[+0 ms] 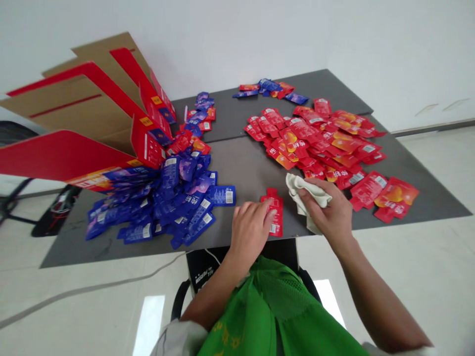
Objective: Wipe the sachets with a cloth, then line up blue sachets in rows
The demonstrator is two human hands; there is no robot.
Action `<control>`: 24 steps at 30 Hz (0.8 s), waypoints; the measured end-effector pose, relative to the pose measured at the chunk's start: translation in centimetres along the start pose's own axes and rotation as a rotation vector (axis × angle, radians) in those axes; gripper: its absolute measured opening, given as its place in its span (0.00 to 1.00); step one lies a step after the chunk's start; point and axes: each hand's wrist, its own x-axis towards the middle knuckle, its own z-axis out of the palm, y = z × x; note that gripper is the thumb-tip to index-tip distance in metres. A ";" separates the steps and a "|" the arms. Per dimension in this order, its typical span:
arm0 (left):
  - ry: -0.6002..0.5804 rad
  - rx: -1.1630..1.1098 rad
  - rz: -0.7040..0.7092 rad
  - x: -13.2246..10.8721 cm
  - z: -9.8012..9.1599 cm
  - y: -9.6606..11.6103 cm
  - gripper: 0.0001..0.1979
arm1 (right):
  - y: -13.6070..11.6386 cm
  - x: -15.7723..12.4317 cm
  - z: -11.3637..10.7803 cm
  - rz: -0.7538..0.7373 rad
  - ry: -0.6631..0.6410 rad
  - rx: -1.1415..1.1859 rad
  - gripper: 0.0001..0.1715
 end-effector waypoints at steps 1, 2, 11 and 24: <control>-0.013 0.036 -0.035 0.9 0.4 -0.1 0.18 | 0.3 -0.8 -0.1 0.053 0.012 0.010 0.21; -0.024 0.072 -0.064 1.7 0.9 -0.3 0.21 | 0.5 -1.6 -0.1 0.104 0.022 0.017 0.22; -0.193 0.169 -0.123 5.2 2.4 -0.6 0.29 | 1.2 -3.7 0.2 0.280 0.107 0.052 0.26; -0.297 -0.441 -0.202 7.4 0.9 -1.4 0.05 | 1.8 -3.9 0.4 0.318 0.115 0.080 0.27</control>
